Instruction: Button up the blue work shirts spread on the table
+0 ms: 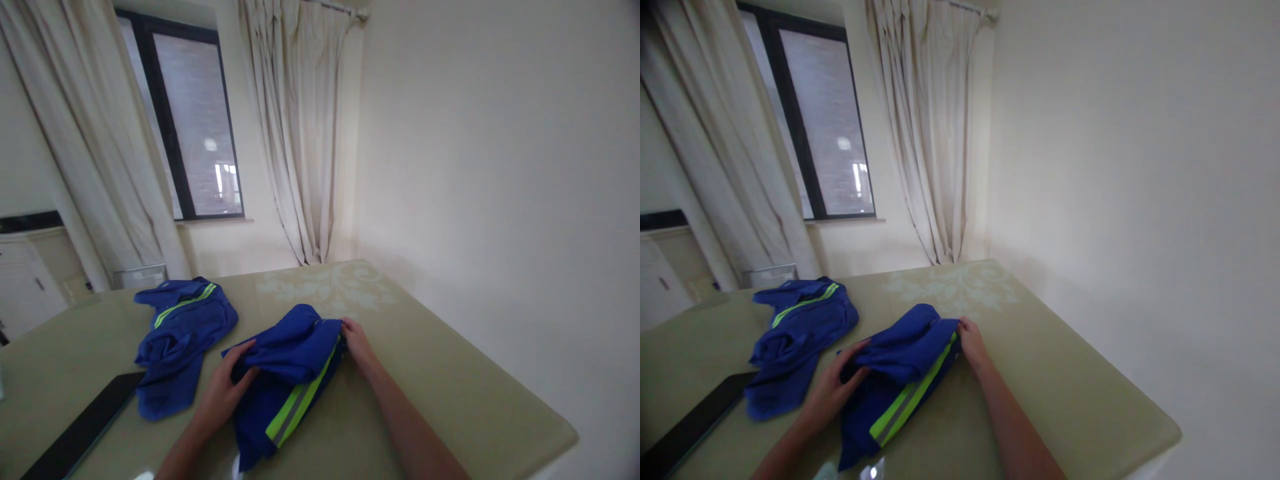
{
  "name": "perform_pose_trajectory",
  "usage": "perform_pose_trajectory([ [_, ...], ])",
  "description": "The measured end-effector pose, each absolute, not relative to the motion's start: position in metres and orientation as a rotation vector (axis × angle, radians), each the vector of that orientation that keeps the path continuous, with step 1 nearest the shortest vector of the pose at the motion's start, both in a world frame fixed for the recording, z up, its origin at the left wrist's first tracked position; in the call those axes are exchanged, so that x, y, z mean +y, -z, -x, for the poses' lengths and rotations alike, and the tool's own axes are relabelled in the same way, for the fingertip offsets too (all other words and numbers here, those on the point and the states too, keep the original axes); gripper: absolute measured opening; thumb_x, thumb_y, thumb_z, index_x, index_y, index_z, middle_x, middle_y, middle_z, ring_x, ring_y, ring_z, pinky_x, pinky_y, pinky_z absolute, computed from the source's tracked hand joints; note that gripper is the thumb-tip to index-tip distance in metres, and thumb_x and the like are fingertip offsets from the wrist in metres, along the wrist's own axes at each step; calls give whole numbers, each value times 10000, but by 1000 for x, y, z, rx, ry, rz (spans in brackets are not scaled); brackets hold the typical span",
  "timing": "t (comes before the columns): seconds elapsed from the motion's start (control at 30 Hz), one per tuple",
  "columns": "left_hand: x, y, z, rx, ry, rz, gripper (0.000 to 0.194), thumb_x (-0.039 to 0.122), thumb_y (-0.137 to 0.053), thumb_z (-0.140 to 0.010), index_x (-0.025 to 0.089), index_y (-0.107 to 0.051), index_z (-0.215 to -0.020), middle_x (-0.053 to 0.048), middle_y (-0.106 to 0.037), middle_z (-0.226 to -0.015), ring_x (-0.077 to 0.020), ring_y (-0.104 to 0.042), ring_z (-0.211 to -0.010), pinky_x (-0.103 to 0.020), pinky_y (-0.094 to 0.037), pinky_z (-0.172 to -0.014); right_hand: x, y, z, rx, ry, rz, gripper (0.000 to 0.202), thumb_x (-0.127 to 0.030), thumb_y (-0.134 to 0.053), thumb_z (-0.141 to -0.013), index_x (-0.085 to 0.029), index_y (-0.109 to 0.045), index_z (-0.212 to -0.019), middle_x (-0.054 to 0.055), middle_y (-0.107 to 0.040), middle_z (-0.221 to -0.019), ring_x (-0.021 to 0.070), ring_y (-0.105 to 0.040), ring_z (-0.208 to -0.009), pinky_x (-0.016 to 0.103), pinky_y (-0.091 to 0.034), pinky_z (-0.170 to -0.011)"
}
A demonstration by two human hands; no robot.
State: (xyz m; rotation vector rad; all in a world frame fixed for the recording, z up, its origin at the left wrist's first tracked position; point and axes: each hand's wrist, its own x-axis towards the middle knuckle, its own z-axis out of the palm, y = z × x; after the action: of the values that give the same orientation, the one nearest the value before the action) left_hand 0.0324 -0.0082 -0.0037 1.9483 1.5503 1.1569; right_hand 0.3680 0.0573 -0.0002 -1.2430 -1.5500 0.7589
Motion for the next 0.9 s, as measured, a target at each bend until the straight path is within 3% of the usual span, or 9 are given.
perform_pose_trajectory([
  [0.1,-4,8,-33,1682,-1196,-1866,661,553,-568,-845,187,-534,-1395,-115,-638,-1417,-330,-571,-1324,-517,-424,-1158,48,-3,-371,-1578,-831,1214,269,-311,-433,-900,-194,-676,-898,49,-698,-751,216,-655,-661,314,-515,-590],
  [0.2,-7,13,-35,1658,-1051,-1977,456,479,-514,-827,213,-706,-1145,-106,-742,-1238,-349,-629,-1227,-544,-426,-1147,41,-16,-375,-1660,-832,1161,248,-211,-456,-803,-207,-692,-878,39,-698,-787,217,-658,-746,345,-536,-713],
  [0.27,-13,14,-40,1629,-1019,-2026,401,434,-479,-809,221,-750,-1016,-105,-775,-1125,-356,-641,-1190,-555,-414,-1153,34,-29,-374,-1774,-776,1075,362,-160,-497,-719,-226,-714,-1001,47,-726,-990,235,-658,-966,385,-506,-920],
  [0.33,-20,10,-48,1630,-1018,-1965,433,436,-425,-830,221,-757,-1006,-105,-782,-1074,-359,-646,-1173,-551,-449,-1123,22,-40,-369,-2006,-648,974,625,-129,-556,-643,-266,-669,-1243,58,-665,-1291,262,-578,-1208,429,-394,-1095],
  [0.43,-28,0,-62,1613,-1002,-1840,491,480,-365,-872,229,-759,-1023,-98,-784,-1050,-356,-664,-1123,-511,-530,-1039,3,-48,-354,-2362,-426,885,889,-128,-650,-586,-332,-540,-1444,64,-494,-1538,314,-458,-1369,497,-270,-1176],
  [0.5,-30,-4,-67,1597,-994,-1829,482,495,-379,-877,236,-759,-1018,-93,-785,-1046,-352,-668,-1109,-490,-546,-1018,-1,-44,-343,-2387,-424,877,779,-162,-669,-647,-353,-591,-1398,51,-561,-1487,314,-507,-1333,508,-289,-1163],
  [0.6,-28,-2,-66,1635,-964,-1983,472,505,-394,-920,229,-745,-1075,-103,-771,-1111,-338,-656,-1144,-489,-505,-1060,12,-32,-341,-1937,-616,981,354,-311,-559,-878,-288,-727,-1188,60,-744,-1192,274,-665,-1120,455,-458,-1039],
  [0.73,-19,10,-50,1931,-807,-2213,533,524,-418,-959,213,-618,-1342,-110,-651,-1385,-326,-546,-1320,-531,-365,-1159,51,-10,-378,-970,-680,1249,520,-620,-447,-934,-199,-710,-1088,107,-776,-985,287,-740,-888,393,-599,-755],
  [0.9,-12,19,-35,2083,-595,-2221,633,541,-398,-955,150,-530,-1436,-154,-610,-1413,-332,-535,-1321,-504,-387,-1123,80,17,-426,-735,-492,1490,530,-525,-401,-905,-156,-625,-1213,136,-774,-1002,300,-755,-883,397,-621,-685],
])
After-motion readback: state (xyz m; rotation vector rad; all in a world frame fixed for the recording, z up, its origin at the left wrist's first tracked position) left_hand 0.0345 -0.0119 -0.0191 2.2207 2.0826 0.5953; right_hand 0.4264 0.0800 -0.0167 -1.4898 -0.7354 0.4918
